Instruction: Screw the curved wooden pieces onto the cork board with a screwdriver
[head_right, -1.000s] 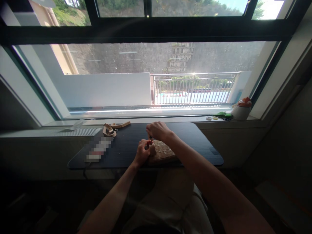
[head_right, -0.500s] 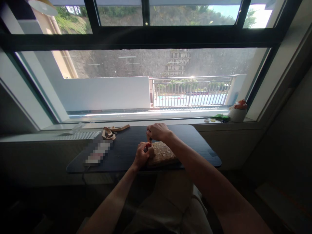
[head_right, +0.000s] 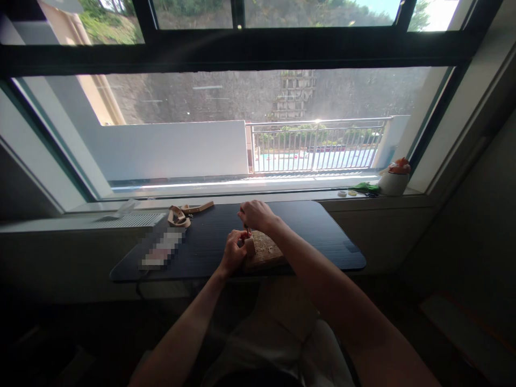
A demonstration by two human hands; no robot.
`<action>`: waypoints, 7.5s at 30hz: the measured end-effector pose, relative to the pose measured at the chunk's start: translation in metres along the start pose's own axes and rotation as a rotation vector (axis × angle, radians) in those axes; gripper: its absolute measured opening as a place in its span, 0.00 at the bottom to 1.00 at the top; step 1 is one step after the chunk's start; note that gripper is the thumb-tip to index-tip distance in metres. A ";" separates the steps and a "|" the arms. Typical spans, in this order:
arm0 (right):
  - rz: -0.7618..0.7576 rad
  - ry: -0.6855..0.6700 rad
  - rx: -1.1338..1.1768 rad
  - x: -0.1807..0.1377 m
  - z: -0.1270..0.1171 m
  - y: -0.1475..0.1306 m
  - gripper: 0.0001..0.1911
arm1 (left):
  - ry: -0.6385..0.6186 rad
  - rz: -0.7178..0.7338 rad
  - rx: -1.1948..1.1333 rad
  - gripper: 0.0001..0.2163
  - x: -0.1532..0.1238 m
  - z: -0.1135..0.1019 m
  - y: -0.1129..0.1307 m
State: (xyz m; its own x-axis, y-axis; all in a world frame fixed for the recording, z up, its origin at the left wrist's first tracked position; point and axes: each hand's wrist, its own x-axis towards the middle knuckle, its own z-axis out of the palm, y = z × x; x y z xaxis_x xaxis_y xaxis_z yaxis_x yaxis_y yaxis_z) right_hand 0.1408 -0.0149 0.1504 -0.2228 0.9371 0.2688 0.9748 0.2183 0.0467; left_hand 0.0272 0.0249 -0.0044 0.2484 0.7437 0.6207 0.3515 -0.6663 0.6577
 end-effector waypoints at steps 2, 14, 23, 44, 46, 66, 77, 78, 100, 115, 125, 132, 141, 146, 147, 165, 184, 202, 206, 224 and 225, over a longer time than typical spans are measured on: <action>0.026 0.005 -0.016 0.000 0.001 -0.002 0.20 | -0.001 0.001 -0.003 0.06 0.000 0.000 0.000; -0.104 0.027 -0.021 -0.007 -0.008 0.004 0.15 | 0.001 0.005 -0.005 0.06 0.000 0.001 -0.002; 0.001 0.051 -0.050 0.000 -0.002 0.003 0.18 | -0.011 -0.013 0.003 0.06 0.000 0.000 -0.001; 0.022 0.042 -0.008 -0.002 0.001 0.010 0.18 | -0.009 -0.005 0.003 0.06 0.000 0.001 -0.002; 0.032 0.037 -0.010 -0.002 -0.001 0.011 0.18 | -0.011 -0.005 0.004 0.06 0.001 0.001 -0.002; 0.046 0.030 -0.002 -0.001 0.001 0.006 0.17 | 0.009 0.010 0.010 0.06 0.000 0.000 -0.001; -0.003 0.053 -0.062 -0.010 -0.007 -0.001 0.16 | -0.001 0.010 0.009 0.06 0.000 0.000 0.000; -0.024 0.052 -0.061 -0.011 -0.008 -0.002 0.17 | -0.001 0.010 0.010 0.06 0.000 -0.001 0.001; -0.049 0.025 -0.043 -0.008 -0.010 -0.002 0.15 | 0.001 0.003 0.017 0.05 0.000 -0.001 0.000; 0.103 0.075 0.038 -0.004 0.008 -0.004 0.17 | 0.003 -0.007 0.002 0.06 0.000 -0.001 0.001; -0.100 0.064 0.018 -0.008 -0.007 0.001 0.15 | -0.002 0.004 0.001 0.05 0.000 -0.001 0.000; -0.041 0.090 -0.016 -0.002 0.000 -0.002 0.15 | -0.006 -0.001 0.000 0.06 0.000 0.001 -0.003; -0.011 0.091 -0.071 -0.004 0.001 0.000 0.17 | 0.000 0.003 -0.013 0.06 -0.001 0.000 -0.001; -0.134 0.055 -0.063 -0.011 -0.008 0.000 0.14 | -0.007 0.006 0.000 0.06 -0.001 -0.001 0.000; -0.139 0.051 -0.061 -0.011 -0.008 0.000 0.14 | -0.007 0.005 0.001 0.06 0.000 -0.001 0.000; -0.033 0.019 -0.078 -0.006 -0.006 0.008 0.15 | 0.001 0.005 0.005 0.05 0.000 0.002 -0.004; 0.047 0.012 -0.081 0.005 0.001 0.003 0.19 | -0.004 -0.011 -0.005 0.06 0.000 0.000 0.000; -0.017 0.026 -0.089 0.000 -0.003 -0.005 0.17 | -0.008 -0.010 -0.007 0.06 0.000 0.000 -0.001; 0.056 0.044 -0.101 0.002 0.003 -0.003 0.19 | -0.005 -0.006 -0.011 0.07 0.000 0.000 -0.002; -0.027 0.026 -0.002 -0.005 -0.008 0.002 0.15 | 0.003 -0.001 0.007 0.05 0.000 -0.001 0.002; -0.007 0.032 0.001 -0.004 -0.006 0.003 0.15 | 0.002 -0.004 0.005 0.06 0.000 -0.001 0.002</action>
State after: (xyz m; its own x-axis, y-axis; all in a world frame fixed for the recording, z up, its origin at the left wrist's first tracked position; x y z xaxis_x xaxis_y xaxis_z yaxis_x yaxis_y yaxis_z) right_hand 0.1444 -0.0197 0.1552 -0.2287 0.9265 0.2988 0.9732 0.2249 0.0474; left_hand 0.0268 0.0237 -0.0029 0.2448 0.7461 0.6192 0.3565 -0.6632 0.6581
